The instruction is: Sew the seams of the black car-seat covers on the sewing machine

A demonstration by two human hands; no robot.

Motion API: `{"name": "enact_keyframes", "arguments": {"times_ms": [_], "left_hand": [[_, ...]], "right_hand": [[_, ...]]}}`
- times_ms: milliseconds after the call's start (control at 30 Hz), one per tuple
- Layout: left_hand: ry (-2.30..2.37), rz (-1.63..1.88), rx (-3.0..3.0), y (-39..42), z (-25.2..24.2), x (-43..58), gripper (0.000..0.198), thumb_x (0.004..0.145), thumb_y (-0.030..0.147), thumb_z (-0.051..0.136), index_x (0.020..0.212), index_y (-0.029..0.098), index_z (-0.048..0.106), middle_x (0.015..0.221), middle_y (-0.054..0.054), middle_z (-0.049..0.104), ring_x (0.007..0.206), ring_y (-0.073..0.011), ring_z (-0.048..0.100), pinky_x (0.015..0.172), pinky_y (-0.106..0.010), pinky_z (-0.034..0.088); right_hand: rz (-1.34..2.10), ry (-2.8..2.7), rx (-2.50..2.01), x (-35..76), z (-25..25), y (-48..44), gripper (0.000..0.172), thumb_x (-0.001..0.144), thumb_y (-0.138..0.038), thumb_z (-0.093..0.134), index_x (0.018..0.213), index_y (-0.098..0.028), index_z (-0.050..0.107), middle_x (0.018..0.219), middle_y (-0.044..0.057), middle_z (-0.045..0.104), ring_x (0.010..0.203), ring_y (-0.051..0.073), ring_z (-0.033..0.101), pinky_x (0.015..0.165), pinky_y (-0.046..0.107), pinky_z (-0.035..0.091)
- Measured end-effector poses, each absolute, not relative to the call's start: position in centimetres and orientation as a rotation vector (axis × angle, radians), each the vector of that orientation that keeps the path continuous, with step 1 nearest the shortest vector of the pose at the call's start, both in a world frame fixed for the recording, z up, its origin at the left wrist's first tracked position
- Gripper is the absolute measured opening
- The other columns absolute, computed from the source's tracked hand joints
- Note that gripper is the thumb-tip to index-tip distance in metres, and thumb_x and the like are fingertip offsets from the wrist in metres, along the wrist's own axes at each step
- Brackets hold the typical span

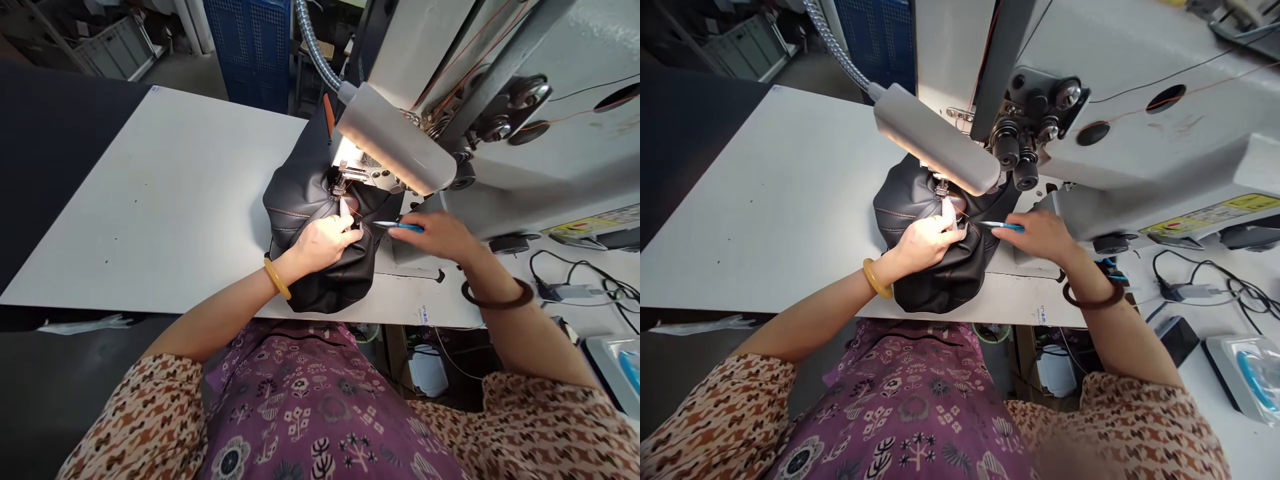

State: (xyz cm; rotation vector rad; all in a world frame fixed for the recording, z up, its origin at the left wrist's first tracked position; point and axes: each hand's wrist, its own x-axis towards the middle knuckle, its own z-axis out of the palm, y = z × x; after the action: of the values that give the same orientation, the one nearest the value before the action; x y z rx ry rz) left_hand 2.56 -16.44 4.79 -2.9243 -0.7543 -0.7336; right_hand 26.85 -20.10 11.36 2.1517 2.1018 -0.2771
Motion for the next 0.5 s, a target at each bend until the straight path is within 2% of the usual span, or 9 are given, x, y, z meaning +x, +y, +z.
{"name": "enact_keyframes", "arguments": {"times_ms": [133,200,267,333,400,467,500], "left_hand": [[-0.809,-0.68,-2.968,-17.2,6.8,5.0,0.037,0.087,0.005,0.038,0.117,0.012,0.06,0.108,-0.013,0.062,0.093,-0.021,0.062,0.075,-0.03,0.05],[-0.793,-0.724,-3.001,-17.6,8.0,6.2,0.05,0.083,0.0,0.038,0.13,0.011,0.05,0.124,-0.015,0.056,0.1,-0.0205,0.061,0.076,-0.028,0.051],[-0.718,-0.795,-3.013,-17.8,8.6,6.3,0.059,0.081,-0.002,0.037,0.138,0.015,0.042,0.139,-0.013,0.046,0.107,-0.0189,0.06,0.079,-0.026,0.052],[-0.675,-0.901,-2.967,-17.7,8.1,4.8,0.055,0.085,0.0,0.035,0.135,0.018,0.046,0.141,-0.01,0.047,0.114,-0.018,0.057,0.088,-0.028,0.052],[-0.839,-1.06,-2.837,-17.5,6.4,1.9,0.044,0.09,0.005,0.031,0.125,0.017,0.055,0.13,-0.008,0.058,0.117,-0.018,0.056,0.098,-0.033,0.048],[-1.182,-1.184,-2.64,-17.6,4.0,-1.3,0.039,0.094,0.009,0.029,0.113,0.016,0.063,0.117,-0.009,0.064,0.115,-0.0186,0.057,0.101,-0.037,0.046],[-1.325,-1.173,-2.576,-17.9,2.7,-2.7,0.037,0.095,0.012,0.03,0.111,0.015,0.063,0.119,-0.01,0.064,0.117,-0.0194,0.056,0.103,-0.038,0.045]], "right_hand": [[-0.513,1.831,2.45,30.8,3.5,-26.3,0.045,0.077,-0.064,0.047,0.091,-0.023,0.061,0.085,0.007,0.067,0.084,0.028,0.062,0.067,0.034,0.043],[-0.596,1.703,2.615,31.6,-0.9,-29.3,0.041,0.082,-0.056,0.043,0.1,-0.022,0.058,0.092,0.011,0.067,0.088,0.029,0.063,0.071,0.038,0.048],[-0.543,1.685,2.687,31.8,-3.7,-31.5,0.042,0.084,-0.046,0.04,0.112,-0.019,0.053,0.112,0.019,0.061,0.1,0.032,0.061,0.08,0.043,0.049],[-0.469,1.75,2.716,31.4,-4.5,-32.5,0.041,0.083,-0.039,0.041,0.115,-0.015,0.052,0.128,0.025,0.05,0.118,0.035,0.051,0.095,0.049,0.043],[-0.459,1.847,2.719,30.7,-3.1,-32.2,0.038,0.081,-0.036,0.043,0.111,-0.015,0.055,0.13,0.023,0.049,0.125,0.034,0.046,0.103,0.048,0.037],[-0.572,1.968,2.721,29.6,-0.6,-30.6,0.036,0.083,-0.041,0.043,0.107,-0.018,0.057,0.121,0.016,0.057,0.116,0.028,0.053,0.1,0.043,0.043],[-0.664,2.036,2.724,28.8,0.9,-29.5,0.037,0.083,-0.045,0.043,0.107,-0.02,0.057,0.116,0.013,0.061,0.109,0.025,0.057,0.094,0.039,0.047]]}}
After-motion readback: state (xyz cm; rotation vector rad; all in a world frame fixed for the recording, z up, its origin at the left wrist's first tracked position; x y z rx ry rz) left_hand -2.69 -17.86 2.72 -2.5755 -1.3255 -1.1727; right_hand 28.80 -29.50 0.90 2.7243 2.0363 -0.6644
